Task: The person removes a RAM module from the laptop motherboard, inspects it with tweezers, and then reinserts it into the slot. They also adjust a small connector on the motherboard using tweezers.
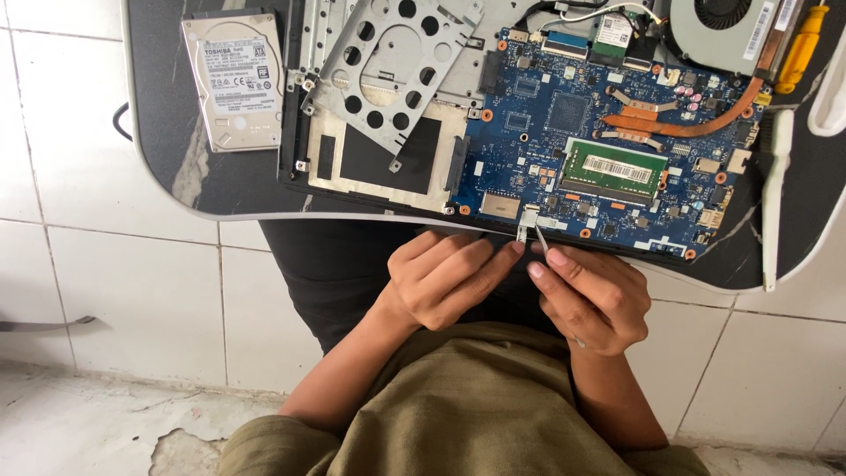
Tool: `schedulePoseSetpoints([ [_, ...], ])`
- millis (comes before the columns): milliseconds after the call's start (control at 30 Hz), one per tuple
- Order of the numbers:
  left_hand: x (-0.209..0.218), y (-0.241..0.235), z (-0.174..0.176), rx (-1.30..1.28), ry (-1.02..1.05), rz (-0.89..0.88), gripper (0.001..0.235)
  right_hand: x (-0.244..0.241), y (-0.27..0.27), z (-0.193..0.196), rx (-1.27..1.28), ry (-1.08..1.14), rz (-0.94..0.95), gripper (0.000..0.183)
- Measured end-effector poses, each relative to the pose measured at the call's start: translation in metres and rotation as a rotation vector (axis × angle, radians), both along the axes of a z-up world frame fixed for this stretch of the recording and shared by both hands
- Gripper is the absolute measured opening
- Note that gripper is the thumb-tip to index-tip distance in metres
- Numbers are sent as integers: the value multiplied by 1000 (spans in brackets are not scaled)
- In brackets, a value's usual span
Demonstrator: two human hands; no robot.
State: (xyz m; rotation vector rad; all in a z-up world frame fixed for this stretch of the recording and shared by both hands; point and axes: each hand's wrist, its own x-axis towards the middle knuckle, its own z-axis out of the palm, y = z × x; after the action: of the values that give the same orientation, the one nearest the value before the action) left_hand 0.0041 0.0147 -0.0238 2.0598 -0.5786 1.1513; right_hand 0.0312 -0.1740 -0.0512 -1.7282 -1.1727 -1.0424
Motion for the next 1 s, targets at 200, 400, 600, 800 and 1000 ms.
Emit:
schedulePoseSetpoints([
  [200, -1, -1, -8, 11, 0, 46, 10, -6, 0, -6, 29, 32, -41, 37],
  [400, 0, -3, -7, -7, -22, 78, 8, -10, 0, -7, 43, 44, -79, 38],
  [600, 0, -3, -11, -13, -11, 78, 8, -9, -4, -17, 80, 11, -60, 41],
  [800, 0, -3, -11, -10, -5, 84, 8, -7, -6, -14, 50, 7, -47, 44],
  [1000, -1, -4, -12, 0, 4, 94, 7, -9, -3, -10, 32, 19, -89, 42],
])
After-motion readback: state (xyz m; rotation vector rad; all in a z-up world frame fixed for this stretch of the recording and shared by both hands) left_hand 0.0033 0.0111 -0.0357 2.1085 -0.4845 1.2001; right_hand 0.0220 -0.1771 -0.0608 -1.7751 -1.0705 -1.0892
